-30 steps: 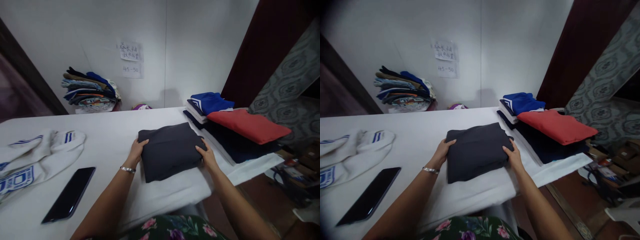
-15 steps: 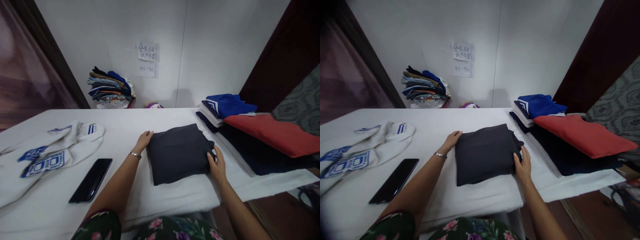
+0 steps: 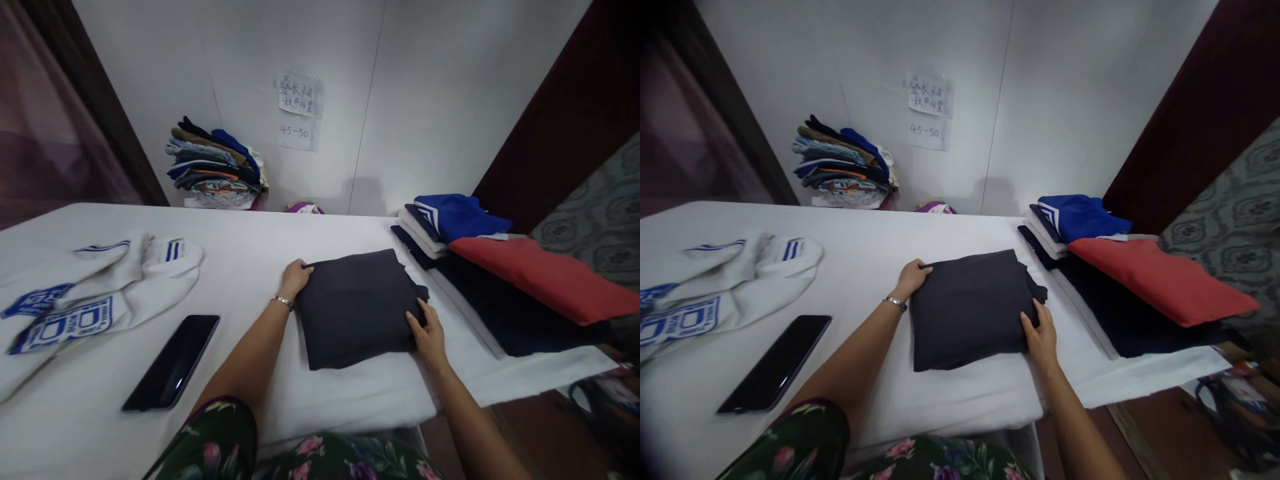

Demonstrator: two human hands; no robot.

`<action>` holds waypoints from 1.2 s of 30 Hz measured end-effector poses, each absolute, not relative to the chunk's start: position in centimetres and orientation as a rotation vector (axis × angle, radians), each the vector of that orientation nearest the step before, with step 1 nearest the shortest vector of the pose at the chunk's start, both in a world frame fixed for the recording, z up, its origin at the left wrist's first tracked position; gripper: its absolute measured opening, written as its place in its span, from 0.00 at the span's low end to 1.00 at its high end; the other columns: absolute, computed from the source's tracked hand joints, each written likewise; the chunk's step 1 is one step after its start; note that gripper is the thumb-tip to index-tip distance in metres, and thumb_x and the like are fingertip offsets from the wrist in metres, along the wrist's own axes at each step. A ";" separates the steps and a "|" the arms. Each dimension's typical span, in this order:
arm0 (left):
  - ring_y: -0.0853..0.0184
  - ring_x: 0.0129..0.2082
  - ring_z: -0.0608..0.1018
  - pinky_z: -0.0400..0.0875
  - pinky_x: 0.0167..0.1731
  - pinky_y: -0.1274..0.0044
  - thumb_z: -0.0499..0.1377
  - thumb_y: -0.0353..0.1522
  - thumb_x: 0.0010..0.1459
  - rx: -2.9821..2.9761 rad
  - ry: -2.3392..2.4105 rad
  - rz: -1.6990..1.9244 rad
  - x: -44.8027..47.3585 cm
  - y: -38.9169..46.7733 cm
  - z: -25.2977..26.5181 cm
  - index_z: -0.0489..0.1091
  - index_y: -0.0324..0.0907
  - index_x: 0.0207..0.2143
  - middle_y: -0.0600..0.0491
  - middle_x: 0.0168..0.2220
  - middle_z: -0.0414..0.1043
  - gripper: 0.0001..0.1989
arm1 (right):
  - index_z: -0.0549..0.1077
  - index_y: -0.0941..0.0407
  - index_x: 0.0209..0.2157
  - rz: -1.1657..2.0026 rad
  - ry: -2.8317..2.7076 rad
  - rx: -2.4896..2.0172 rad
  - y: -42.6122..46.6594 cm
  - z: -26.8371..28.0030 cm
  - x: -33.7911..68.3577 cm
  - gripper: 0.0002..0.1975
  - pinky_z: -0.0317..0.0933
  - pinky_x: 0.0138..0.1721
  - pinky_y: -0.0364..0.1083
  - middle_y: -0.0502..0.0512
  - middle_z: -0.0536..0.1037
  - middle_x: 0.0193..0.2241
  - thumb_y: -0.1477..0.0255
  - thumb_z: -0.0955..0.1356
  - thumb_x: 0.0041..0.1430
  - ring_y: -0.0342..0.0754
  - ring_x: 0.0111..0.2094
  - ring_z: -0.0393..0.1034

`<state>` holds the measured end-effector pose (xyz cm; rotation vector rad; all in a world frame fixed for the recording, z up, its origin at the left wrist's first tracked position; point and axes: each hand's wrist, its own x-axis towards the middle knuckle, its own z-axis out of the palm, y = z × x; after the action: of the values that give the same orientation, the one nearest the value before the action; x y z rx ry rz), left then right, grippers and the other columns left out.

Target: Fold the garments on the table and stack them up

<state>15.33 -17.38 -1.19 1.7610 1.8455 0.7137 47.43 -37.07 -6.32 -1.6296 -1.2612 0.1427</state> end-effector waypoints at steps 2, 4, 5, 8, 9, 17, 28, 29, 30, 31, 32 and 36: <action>0.61 0.42 0.77 0.66 0.39 0.74 0.60 0.37 0.55 1.761 1.858 0.681 15.5 -17.4 -1.6 0.73 0.44 0.34 0.49 0.39 0.78 0.08 | 0.69 0.57 0.55 0.145 -1.276 -1.631 -37.1 -6.5 47.5 0.27 0.57 0.57 0.58 0.62 0.71 0.50 0.56 0.65 0.59 0.56 0.53 0.64; 0.60 0.43 0.77 0.66 0.39 0.73 0.59 0.38 0.56 1.775 1.860 0.678 15.6 -17.7 -1.9 0.73 0.44 0.35 0.48 0.40 0.78 0.09 | 0.69 0.57 0.55 0.133 -1.316 -1.640 -37.2 -6.5 47.7 0.26 0.57 0.57 0.58 0.62 0.71 0.51 0.57 0.64 0.59 0.56 0.53 0.65; 0.59 0.43 0.77 0.66 0.40 0.73 0.58 0.38 0.57 1.785 1.857 0.685 15.5 -17.9 -2.0 0.74 0.43 0.36 0.47 0.40 0.78 0.10 | 0.68 0.57 0.55 0.114 -1.343 -1.653 -37.2 -6.3 47.7 0.26 0.57 0.58 0.59 0.63 0.71 0.51 0.57 0.64 0.60 0.56 0.54 0.64; 0.59 0.45 0.76 0.67 0.44 0.73 0.56 0.38 0.59 1.833 1.838 0.727 15.2 -18.4 -2.0 0.74 0.42 0.38 0.45 0.43 0.77 0.12 | 0.66 0.58 0.58 -0.028 -1.433 -1.692 -37.1 -5.0 47.6 0.28 0.55 0.59 0.61 0.65 0.68 0.56 0.59 0.63 0.60 0.59 0.58 0.61; 0.59 0.46 0.76 0.67 0.45 0.73 0.55 0.38 0.59 1.853 1.828 0.746 15.1 -18.5 -1.8 0.74 0.41 0.39 0.45 0.44 0.77 0.12 | 0.65 0.58 0.59 -0.089 -1.468 -1.691 -37.0 -4.2 47.4 0.28 0.53 0.60 0.62 0.66 0.66 0.58 0.60 0.64 0.60 0.59 0.59 0.59; 0.58 0.62 0.63 0.55 0.61 0.65 0.52 0.41 0.62 2.247 1.685 0.767 18.0 -21.2 0.9 0.66 0.41 0.56 0.44 0.61 0.63 0.23 | 0.64 0.52 0.61 -0.037 -1.973 -1.595 -31.4 2.1 41.1 0.25 0.45 0.63 0.62 0.59 0.57 0.65 0.62 0.61 0.64 0.57 0.68 0.44; 0.53 0.68 0.50 0.45 0.63 0.54 0.39 0.53 0.62 2.402 1.587 0.166 20.1 -23.3 0.7 0.52 0.41 0.66 0.44 0.69 0.47 0.38 | 0.49 0.53 0.68 0.508 -2.000 -2.241 -21.9 0.0 44.8 0.38 0.36 0.64 0.64 0.57 0.44 0.69 0.46 0.53 0.63 0.55 0.69 0.32; 0.53 0.68 0.50 0.45 0.63 0.54 0.39 0.53 0.62 2.402 1.587 0.153 20.2 -23.3 0.7 0.52 0.40 0.67 0.44 0.69 0.47 0.38 | 0.48 0.53 0.68 0.510 -1.998 -2.232 -21.8 -0.3 45.1 0.39 0.36 0.64 0.64 0.56 0.43 0.69 0.46 0.53 0.63 0.55 0.69 0.32; 0.53 0.68 0.50 0.45 0.63 0.54 0.39 0.53 0.62 2.403 1.586 0.143 20.3 -23.3 0.7 0.52 0.40 0.67 0.44 0.69 0.46 0.38 | 0.48 0.53 0.68 0.507 -1.996 -2.223 -21.8 -0.5 45.1 0.39 0.35 0.64 0.64 0.56 0.43 0.69 0.46 0.53 0.63 0.55 0.69 0.31; 0.53 0.68 0.50 0.45 0.63 0.54 0.38 0.53 0.62 2.405 1.584 0.138 20.3 -23.3 0.7 0.52 0.40 0.67 0.43 0.69 0.46 0.38 | 0.48 0.53 0.68 0.504 -1.992 -2.217 -21.8 -0.6 45.1 0.39 0.35 0.64 0.64 0.56 0.43 0.69 0.45 0.53 0.62 0.55 0.70 0.31; 0.53 0.68 0.50 0.45 0.63 0.54 0.38 0.53 0.62 2.409 1.583 0.138 20.4 -23.3 0.7 0.52 0.40 0.67 0.43 0.69 0.46 0.38 | 0.48 0.53 0.68 0.504 -1.985 -2.212 -21.8 -0.6 45.0 0.40 0.35 0.64 0.64 0.56 0.43 0.69 0.45 0.53 0.62 0.55 0.70 0.31; 0.51 0.68 0.51 0.45 0.62 0.53 0.38 0.54 0.62 2.420 1.576 0.137 20.3 -23.2 0.7 0.52 0.41 0.67 0.43 0.69 0.47 0.39 | 0.49 0.53 0.68 0.537 -1.959 -2.179 -22.0 -0.1 45.0 0.40 0.34 0.64 0.65 0.56 0.43 0.69 0.44 0.52 0.62 0.56 0.69 0.32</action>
<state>20.35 -23.15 0.71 2.4201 1.5759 0.1368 44.95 -22.02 -0.10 -2.1789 -1.9588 0.5371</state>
